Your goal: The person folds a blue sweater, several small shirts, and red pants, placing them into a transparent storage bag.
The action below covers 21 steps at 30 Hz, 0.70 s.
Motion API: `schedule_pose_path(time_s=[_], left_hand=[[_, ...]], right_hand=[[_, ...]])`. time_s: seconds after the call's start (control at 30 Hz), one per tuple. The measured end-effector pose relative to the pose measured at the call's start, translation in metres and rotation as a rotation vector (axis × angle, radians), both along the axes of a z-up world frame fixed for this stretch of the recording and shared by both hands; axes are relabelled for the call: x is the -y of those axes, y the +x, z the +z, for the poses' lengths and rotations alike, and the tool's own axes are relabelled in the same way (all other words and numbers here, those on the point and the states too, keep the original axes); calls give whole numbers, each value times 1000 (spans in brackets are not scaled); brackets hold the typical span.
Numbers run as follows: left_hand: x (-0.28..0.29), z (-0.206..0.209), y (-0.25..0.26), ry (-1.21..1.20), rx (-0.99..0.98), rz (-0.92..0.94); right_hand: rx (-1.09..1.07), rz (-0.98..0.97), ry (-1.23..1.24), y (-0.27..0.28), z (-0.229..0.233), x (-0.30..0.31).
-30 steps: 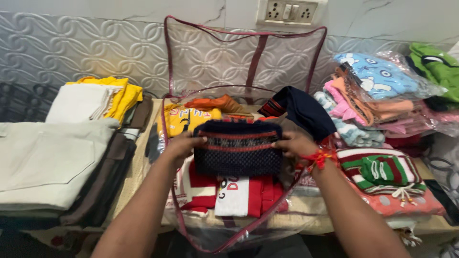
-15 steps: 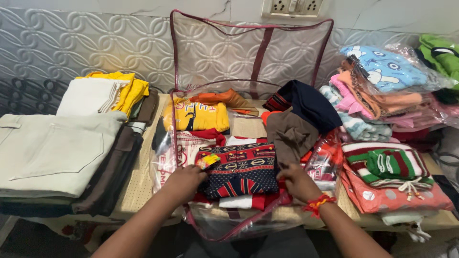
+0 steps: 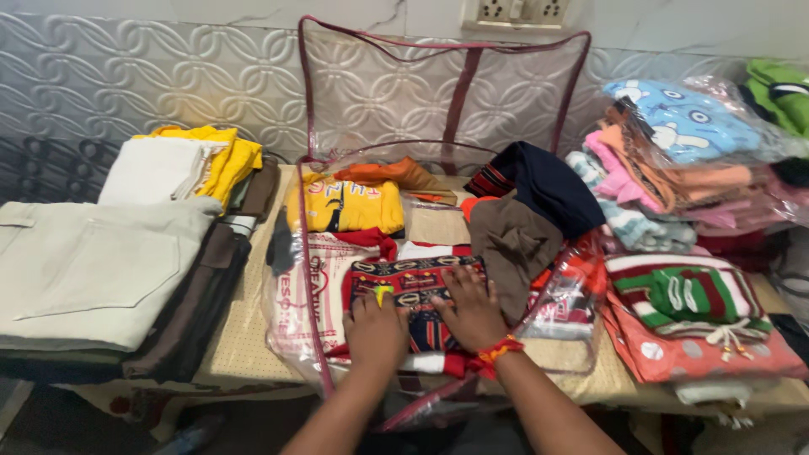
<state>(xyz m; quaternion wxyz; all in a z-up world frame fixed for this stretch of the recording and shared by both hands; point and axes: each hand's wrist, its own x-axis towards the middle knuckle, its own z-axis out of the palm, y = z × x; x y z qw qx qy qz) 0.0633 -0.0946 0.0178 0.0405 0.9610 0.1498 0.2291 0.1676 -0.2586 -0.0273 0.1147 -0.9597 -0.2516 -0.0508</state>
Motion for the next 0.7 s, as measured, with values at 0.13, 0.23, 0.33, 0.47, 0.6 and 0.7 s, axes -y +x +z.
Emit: schedule_pose_path(time_s=[0.13,0.23,0.33,0.47,0.6,0.7], left_hand=[[-4,-22,-17,-282,-104,-143],[2,-26,-12,-222,-89,-112],[5,-27,5,-154,-43,-142],[10,-34,29,-287,-186,-205],[8,-39,28,-250,-228,-182],[7,-46,27,-244,-189,-182]], right_hand=[[18,70,103,17,-16,11],[2,69,122,14,-18,14],[-7,38,137,12,-16,8],[240,-16,201,8,-21,8],[17,-5,126,14,-17,12],[-22,-6,90,8,-4,12]])
